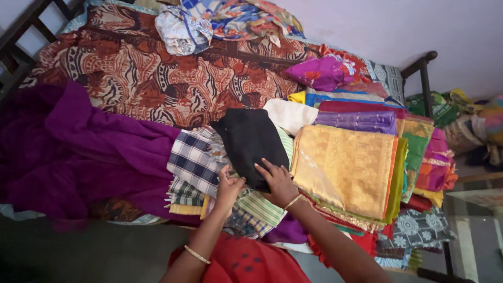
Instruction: The person folds items of clothing by hand, including a patterned top, black pants, and striped cloths, before placing them into a closet.
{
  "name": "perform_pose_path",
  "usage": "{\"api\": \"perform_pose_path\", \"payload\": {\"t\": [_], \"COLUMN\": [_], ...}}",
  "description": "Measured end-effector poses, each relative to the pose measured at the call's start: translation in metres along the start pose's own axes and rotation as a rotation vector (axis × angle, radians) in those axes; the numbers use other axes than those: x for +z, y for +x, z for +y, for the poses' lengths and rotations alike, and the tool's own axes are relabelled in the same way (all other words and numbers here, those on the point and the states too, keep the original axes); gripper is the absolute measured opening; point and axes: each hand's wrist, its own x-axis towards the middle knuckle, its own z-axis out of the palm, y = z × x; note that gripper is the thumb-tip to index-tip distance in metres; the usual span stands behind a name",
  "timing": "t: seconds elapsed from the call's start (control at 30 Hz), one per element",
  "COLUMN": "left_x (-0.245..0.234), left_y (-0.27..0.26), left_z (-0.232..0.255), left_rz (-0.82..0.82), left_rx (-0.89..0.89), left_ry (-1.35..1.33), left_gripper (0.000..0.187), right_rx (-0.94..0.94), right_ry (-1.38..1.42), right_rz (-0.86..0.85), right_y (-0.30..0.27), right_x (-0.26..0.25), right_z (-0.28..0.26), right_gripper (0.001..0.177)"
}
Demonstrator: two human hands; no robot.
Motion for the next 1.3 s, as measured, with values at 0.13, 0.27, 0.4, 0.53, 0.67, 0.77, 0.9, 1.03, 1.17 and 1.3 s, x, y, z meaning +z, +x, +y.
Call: {"api": "perform_pose_path", "payload": {"t": [0.13, 0.27, 0.4, 0.53, 0.67, 0.77, 0.9, 1.03, 1.17, 1.3], "left_x": [0.000, -0.017, -0.012, 0.011, 0.055, 0.082, 0.061, 0.015, 0.014, 0.036], "left_y": [0.017, 0.041, 0.038, 0.002, -0.009, -0.013, -0.033, -0.035, -0.012, -0.009], "left_z": [0.011, 0.069, 0.165, 0.235, 0.224, 0.151, 0.048, -0.001, 0.001, 0.012], "left_rz": [-0.115, -0.114, 0.040, 0.026, -0.186, -0.472, -0.537, -0.248, -0.151, 0.155], "left_rx": [0.257, 0.333, 0.615, 0.781, 0.813, 0.477, 0.057, -0.127, 0.037, 0.201], "left_ry": [0.206, 0.417, 0.561, 0.568, 0.601, 0.791, 0.869, 0.569, 0.784, 0.742], "left_gripper": [0.067, 0.041, 0.035, 0.037, 0.051, 0.063, 0.072, 0.084, 0.090, 0.075], "right_rx": [-0.067, 0.068, -0.046, -0.154, -0.338, -0.366, -0.163, -0.077, -0.173, -0.183], "right_ry": [0.208, 0.055, -0.082, -0.126, -0.030, 0.134, 0.115, 0.217, 0.192, -0.148], "right_rz": [0.085, 0.064, 0.110, 0.046, -0.145, -0.419, -0.720, -0.679, -0.369, 0.194], "right_y": [0.021, 0.103, 0.137, 0.092, 0.014, -0.027, -0.040, -0.002, 0.109, 0.157], "right_x": [0.003, -0.091, -0.238, -0.313, -0.275, -0.224, -0.194, -0.178, -0.142, -0.095], "right_z": [0.044, 0.062, 0.025, -0.023, -0.050, -0.052, -0.027, 0.042, 0.102, 0.089], "right_gripper": [0.074, 0.049, 0.052, 0.054, 0.056, 0.055, 0.052, 0.053, 0.046, 0.038]}}
